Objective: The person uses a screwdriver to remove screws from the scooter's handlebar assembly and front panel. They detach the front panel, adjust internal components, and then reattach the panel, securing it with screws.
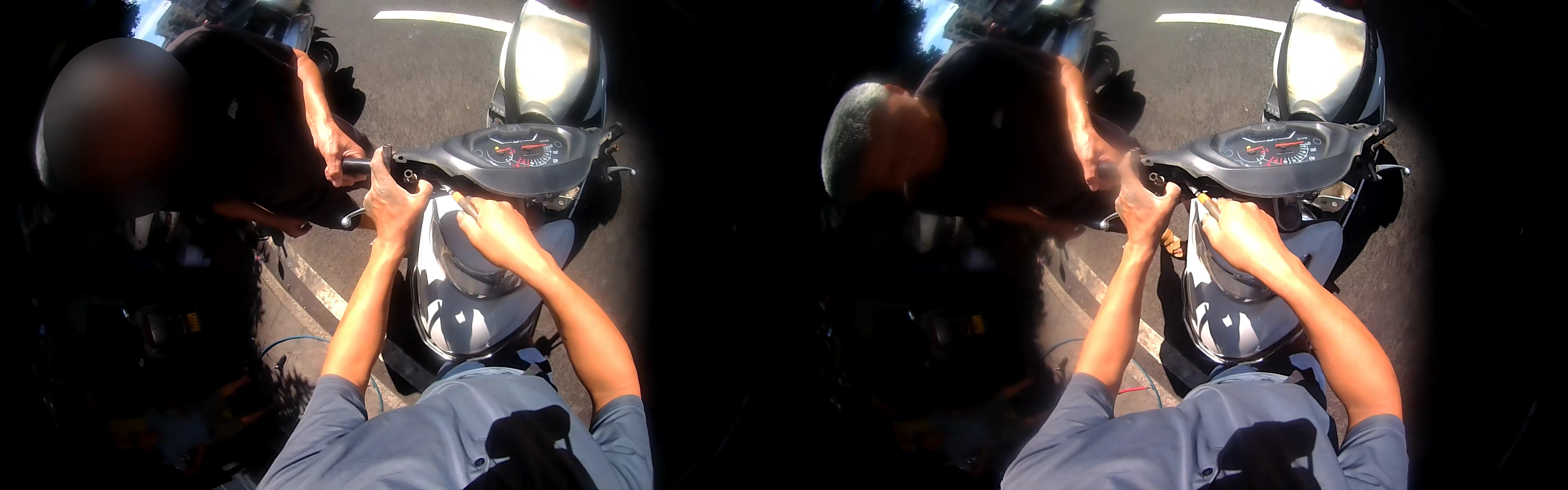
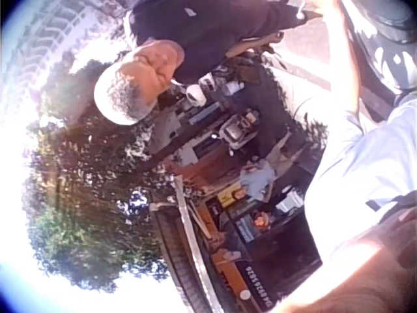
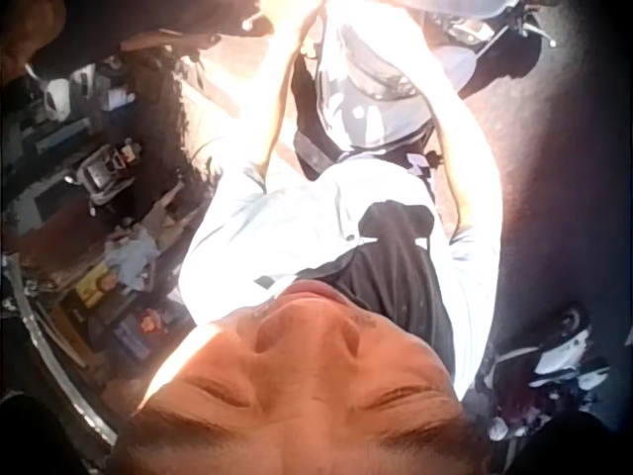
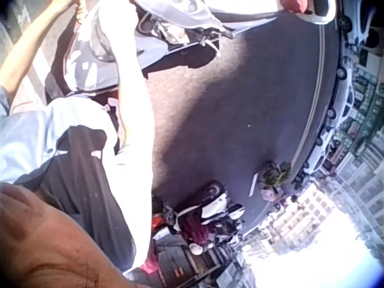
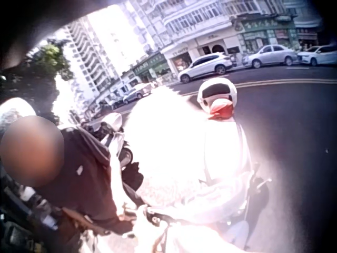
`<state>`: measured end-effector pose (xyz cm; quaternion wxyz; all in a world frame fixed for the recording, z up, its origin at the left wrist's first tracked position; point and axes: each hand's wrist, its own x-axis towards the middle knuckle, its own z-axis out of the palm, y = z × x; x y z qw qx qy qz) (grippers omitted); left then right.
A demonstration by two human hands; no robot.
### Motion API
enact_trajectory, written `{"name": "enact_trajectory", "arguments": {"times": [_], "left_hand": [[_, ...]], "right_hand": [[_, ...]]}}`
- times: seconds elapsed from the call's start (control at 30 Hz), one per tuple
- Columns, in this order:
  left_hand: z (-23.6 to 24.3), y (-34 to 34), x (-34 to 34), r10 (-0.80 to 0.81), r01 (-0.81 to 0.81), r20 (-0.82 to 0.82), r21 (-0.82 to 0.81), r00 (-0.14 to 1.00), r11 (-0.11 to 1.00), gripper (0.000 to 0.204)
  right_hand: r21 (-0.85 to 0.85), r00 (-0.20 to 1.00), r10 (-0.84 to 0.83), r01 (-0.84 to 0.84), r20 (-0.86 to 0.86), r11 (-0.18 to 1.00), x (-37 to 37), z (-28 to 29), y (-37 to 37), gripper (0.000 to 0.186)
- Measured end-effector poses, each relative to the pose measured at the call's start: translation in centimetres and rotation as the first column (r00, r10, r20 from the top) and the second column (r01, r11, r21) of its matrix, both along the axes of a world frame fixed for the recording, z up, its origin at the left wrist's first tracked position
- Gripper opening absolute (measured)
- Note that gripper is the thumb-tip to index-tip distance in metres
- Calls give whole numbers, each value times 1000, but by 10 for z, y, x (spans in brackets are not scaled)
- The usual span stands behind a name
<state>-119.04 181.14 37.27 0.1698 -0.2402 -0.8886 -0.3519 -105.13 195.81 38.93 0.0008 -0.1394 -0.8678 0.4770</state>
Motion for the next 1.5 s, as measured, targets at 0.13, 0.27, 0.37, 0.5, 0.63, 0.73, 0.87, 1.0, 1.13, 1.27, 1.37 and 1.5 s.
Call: {"name": "enact_trajectory", "arguments": {"times": [0.13,0.27,0.37,0.5,0.63,0.73,0.87,1.0,1.13,1.27,1.37,1.5], "left_hand": [[1,-1,1,12,-13,37,25,999,1000,81],[-2,-6,-3,-63,63,-16,-9,998,998,81],[3,-10,-5,-84,85,77,-3,994,996,81],[1,-8,-1,-51,52,35,-3,998,999,80],[0,-4,-1,-33,33,4,-11,999,999,81],[0,-3,-1,-14,14,42,5,999,1000,82],[-2,-3,-1,-2,2,-4,-20,1000,1000,81],[-2,-2,0,8,-8,16,17,1000,1000,82],[-1,0,3,23,-24,16,12,1000,1000,81],[2,2,4,30,-31,34,14,999,999,81],[4,2,6,36,-38,82,26,996,999,81],[5,4,8,30,-32,62,28,998,999,81]], "right_hand": [[-5,999,-51,51,9,999,2,0,-8,38],[23,998,-54,53,45,998,1,5,-7,38],[33,997,-42,39,69,999,2,8,-6,38],[11,996,10,-11,85,1000,1,11,2,38],[-26,997,34,-32,69,999,4,9,6,39],[-42,999,32,-31,35,999,3,-1,4,38],[-50,1000,9,-10,-19,999,3,-9,2,37],[-9,1000,-23,23,-10,1000,6,0,5,34],[64,999,-34,34,3,997,6,0,2,32],[-6,1000,-20,21,23,1000,6,-1,1,37],[-31,999,-41,41,20,999,7,-2,-3,37],[-12,998,-70,70,-1,997,8,-6,-7,33]]}}
